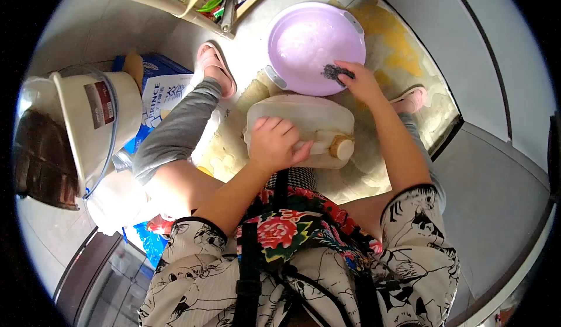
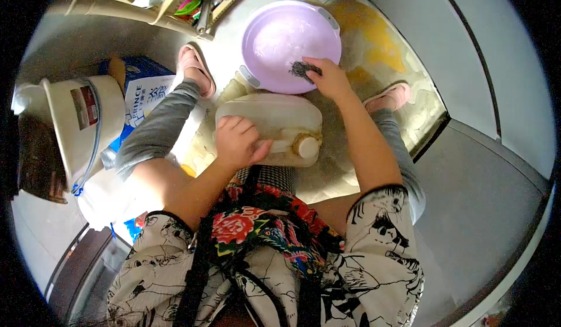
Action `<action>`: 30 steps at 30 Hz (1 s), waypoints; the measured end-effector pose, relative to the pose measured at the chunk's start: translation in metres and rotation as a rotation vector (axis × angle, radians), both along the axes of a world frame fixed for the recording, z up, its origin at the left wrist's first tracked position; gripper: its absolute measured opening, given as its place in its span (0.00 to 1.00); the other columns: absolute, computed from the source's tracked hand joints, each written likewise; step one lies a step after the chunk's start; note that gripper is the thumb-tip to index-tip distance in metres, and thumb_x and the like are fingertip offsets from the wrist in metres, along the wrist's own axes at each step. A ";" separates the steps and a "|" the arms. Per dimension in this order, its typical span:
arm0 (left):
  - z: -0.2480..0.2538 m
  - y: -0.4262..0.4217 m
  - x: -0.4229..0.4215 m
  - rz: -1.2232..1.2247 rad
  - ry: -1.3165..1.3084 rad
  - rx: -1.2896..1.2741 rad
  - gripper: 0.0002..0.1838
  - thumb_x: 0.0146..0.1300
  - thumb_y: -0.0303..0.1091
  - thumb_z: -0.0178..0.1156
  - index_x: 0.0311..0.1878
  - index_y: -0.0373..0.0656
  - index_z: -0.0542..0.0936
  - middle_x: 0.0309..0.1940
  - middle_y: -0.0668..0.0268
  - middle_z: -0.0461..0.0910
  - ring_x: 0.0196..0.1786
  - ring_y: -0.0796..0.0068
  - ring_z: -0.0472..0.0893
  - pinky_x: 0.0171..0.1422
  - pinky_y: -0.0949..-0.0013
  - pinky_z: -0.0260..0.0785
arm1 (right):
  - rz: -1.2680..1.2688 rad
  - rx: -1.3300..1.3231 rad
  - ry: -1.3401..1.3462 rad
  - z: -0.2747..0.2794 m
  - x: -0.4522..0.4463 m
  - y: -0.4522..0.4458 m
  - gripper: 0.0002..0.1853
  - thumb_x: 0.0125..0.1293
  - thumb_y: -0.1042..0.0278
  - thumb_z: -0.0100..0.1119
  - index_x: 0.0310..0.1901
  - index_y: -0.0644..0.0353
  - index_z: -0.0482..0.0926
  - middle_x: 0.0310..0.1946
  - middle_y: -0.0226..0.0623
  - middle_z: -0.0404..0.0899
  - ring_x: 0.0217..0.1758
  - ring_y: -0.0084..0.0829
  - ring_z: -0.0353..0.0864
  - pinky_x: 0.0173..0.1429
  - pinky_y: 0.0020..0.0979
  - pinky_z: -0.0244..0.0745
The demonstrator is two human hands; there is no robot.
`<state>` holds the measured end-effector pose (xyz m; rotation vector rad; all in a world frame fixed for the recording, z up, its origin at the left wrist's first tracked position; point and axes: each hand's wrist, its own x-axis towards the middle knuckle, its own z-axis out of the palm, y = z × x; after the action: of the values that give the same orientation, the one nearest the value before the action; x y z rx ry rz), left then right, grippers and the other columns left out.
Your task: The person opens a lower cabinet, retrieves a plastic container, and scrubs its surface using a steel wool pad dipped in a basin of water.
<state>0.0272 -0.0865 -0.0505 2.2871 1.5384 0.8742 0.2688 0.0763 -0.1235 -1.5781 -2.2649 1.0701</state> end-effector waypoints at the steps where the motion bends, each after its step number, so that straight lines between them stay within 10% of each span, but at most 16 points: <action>1: 0.004 -0.002 -0.001 -0.009 -0.019 0.004 0.13 0.43 0.44 0.70 0.22 0.48 0.77 0.23 0.69 0.72 0.29 0.66 0.72 0.38 0.63 0.61 | -0.070 -0.043 0.133 0.019 0.004 -0.015 0.17 0.63 0.65 0.62 0.55 0.49 0.81 0.52 0.42 0.79 0.57 0.43 0.76 0.61 0.38 0.70; 14: 0.127 -0.110 -0.126 0.061 -0.167 -0.139 0.05 0.58 0.27 0.63 0.37 0.44 0.84 0.37 0.64 0.82 0.41 0.65 0.80 0.48 0.62 0.68 | 0.035 -0.024 0.081 0.090 0.006 -0.100 0.16 0.54 0.74 0.68 0.46 0.52 0.85 0.47 0.39 0.78 0.52 0.42 0.76 0.55 0.34 0.72; 18: 0.119 -0.311 -0.213 0.964 -0.484 -0.959 0.04 0.63 0.30 0.60 0.36 0.44 0.83 0.36 0.62 0.82 0.41 0.64 0.80 0.48 0.62 0.69 | 0.105 0.075 0.096 0.082 -0.005 -0.095 0.17 0.50 0.79 0.68 0.44 0.55 0.85 0.43 0.39 0.77 0.47 0.41 0.77 0.51 0.34 0.73; 20: 0.058 -0.430 -0.259 0.027 0.920 -0.579 0.09 0.66 0.34 0.57 0.30 0.43 0.80 0.31 0.63 0.81 0.36 0.68 0.80 0.44 0.64 0.69 | 0.111 0.041 0.142 0.093 -0.004 -0.098 0.17 0.51 0.79 0.68 0.45 0.55 0.85 0.42 0.40 0.77 0.47 0.41 0.77 0.52 0.35 0.73; 22: 0.042 -0.489 -0.264 0.073 0.692 -1.095 0.09 0.66 0.34 0.57 0.30 0.43 0.80 0.31 0.63 0.81 0.36 0.68 0.80 0.44 0.64 0.69 | 0.070 0.031 0.144 0.095 -0.009 -0.099 0.15 0.54 0.76 0.67 0.45 0.54 0.84 0.46 0.40 0.79 0.49 0.44 0.78 0.53 0.37 0.74; 26: 0.097 -0.426 -0.232 0.742 0.164 -0.766 0.09 0.66 0.34 0.57 0.30 0.43 0.80 0.30 0.63 0.81 0.36 0.68 0.80 0.44 0.64 0.69 | 0.066 0.002 0.109 0.085 -0.009 -0.092 0.15 0.55 0.77 0.67 0.46 0.54 0.84 0.46 0.40 0.79 0.49 0.42 0.78 0.51 0.37 0.74; 30: 0.140 -0.234 -0.210 0.406 -0.036 -0.397 0.09 0.66 0.34 0.57 0.30 0.43 0.80 0.30 0.63 0.81 0.36 0.68 0.80 0.43 0.64 0.69 | 0.081 -0.011 0.135 0.094 -0.007 -0.097 0.16 0.56 0.76 0.67 0.47 0.53 0.84 0.44 0.41 0.79 0.47 0.42 0.79 0.50 0.37 0.75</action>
<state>-0.1828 -0.3201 0.0892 1.7070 1.9894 0.6172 0.2619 -0.0205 -0.0293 -1.3840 -2.2534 1.1732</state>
